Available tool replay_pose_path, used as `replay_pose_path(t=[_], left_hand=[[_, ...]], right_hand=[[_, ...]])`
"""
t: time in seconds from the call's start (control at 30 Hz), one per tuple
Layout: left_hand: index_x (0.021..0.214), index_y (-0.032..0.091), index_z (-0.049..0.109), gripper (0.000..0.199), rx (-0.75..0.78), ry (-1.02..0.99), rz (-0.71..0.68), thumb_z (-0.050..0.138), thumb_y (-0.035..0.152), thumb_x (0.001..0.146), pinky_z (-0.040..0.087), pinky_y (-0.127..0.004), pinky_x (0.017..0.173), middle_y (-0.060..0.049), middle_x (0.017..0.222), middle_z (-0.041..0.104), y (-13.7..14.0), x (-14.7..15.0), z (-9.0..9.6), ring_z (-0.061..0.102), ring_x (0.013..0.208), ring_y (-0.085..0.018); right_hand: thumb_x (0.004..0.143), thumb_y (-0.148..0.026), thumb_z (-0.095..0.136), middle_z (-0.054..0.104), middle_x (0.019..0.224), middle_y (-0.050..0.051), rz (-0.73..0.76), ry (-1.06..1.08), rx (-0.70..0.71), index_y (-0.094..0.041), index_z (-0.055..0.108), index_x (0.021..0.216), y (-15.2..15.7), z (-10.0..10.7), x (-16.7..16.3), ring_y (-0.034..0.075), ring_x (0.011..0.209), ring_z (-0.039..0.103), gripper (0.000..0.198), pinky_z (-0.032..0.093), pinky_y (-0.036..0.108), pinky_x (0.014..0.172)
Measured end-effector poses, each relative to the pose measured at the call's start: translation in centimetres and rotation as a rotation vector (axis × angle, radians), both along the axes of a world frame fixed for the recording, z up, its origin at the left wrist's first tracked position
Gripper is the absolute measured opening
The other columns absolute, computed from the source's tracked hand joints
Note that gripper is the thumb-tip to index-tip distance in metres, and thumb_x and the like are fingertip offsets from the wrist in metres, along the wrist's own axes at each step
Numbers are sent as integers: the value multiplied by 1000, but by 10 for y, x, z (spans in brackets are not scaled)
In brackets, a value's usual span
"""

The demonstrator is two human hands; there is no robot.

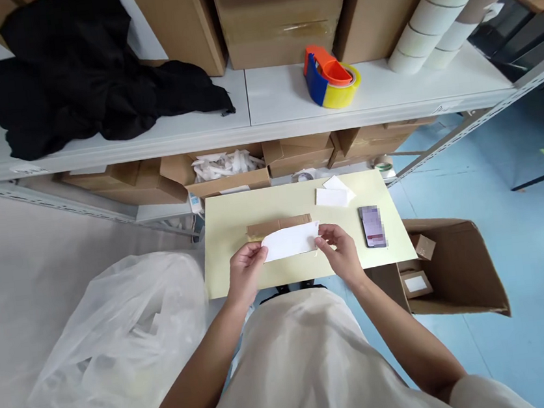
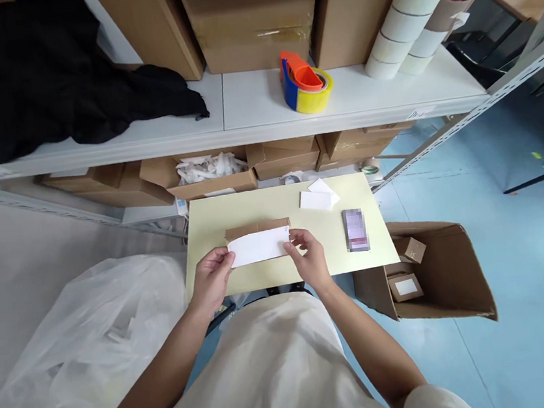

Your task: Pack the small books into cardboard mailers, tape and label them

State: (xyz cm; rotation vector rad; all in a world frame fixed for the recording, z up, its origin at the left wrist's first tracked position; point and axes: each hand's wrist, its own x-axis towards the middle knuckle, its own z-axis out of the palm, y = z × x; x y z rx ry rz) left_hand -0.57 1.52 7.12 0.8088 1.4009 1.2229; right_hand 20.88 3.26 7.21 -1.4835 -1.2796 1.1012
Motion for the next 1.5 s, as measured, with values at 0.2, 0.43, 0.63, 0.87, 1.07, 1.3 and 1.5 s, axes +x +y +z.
replay_pose_path(t=[0.2, 0.43, 0.63, 0.87, 1.07, 1.3, 1.5], left_hand=[[73, 18, 66, 21, -102, 126, 36, 67, 39, 71, 47, -24, 63, 0, 65, 62, -21, 1, -23, 59, 65, -13], [77, 19, 68, 23, -39, 496, -9, 59, 40, 77, 47, -22, 60, -4, 80, 66, -28, -11, -47, 61, 72, -14], [78, 20, 71, 23, -93, 664, -146, 59, 40, 76, 48, -24, 62, 0, 68, 70, 11, -22, -55, 61, 59, -13], [75, 22, 72, 18, -154, 773, -167, 63, 38, 73, 51, -28, 68, -1, 72, 73, 31, -26, -65, 66, 65, -17], [72, 21, 65, 15, -207, 782, -192, 64, 36, 72, 50, -29, 70, -1, 74, 73, 33, -28, -71, 68, 68, -18], [98, 21, 50, 38, -294, 927, -211, 68, 38, 69, 46, -32, 71, 1, 65, 70, 41, -30, -76, 68, 76, -22], [94, 20, 53, 28, -182, 1154, -193, 63, 36, 73, 46, -33, 70, -5, 78, 66, 38, -44, -72, 64, 79, -23]], right_hand=[[80, -45, 58, 61, 70, 2, 63, 15, -105, -19, 57, 75, -12, -19, 0, 14, 65, 55, 26, 45, 29, 67], [77, -50, 58, 64, 67, 4, 67, -92, -228, -18, 61, 76, -12, -40, -7, 14, 58, 53, 33, 44, 27, 58], [76, -54, 58, 65, 63, 2, 73, -312, -251, -20, 62, 73, 29, -56, -17, 15, 54, 55, 34, 42, 27, 55], [79, -45, 57, 69, 68, 3, 98, -624, -235, -23, 65, 75, 47, -66, -29, 19, 63, 61, 24, 42, 29, 59], [81, -41, 56, 70, 71, 4, 106, -758, -276, -23, 65, 79, 48, -68, -36, 20, 65, 62, 20, 39, 29, 58], [85, -38, 51, 68, 67, 10, 148, -1008, -199, -19, 62, 85, 44, -72, -43, 24, 64, 62, 22, 37, 33, 65], [86, -35, 48, 69, 83, 12, 133, -1025, -36, -15, 52, 113, 44, -73, -30, 27, 82, 62, 33, 39, 38, 77]])
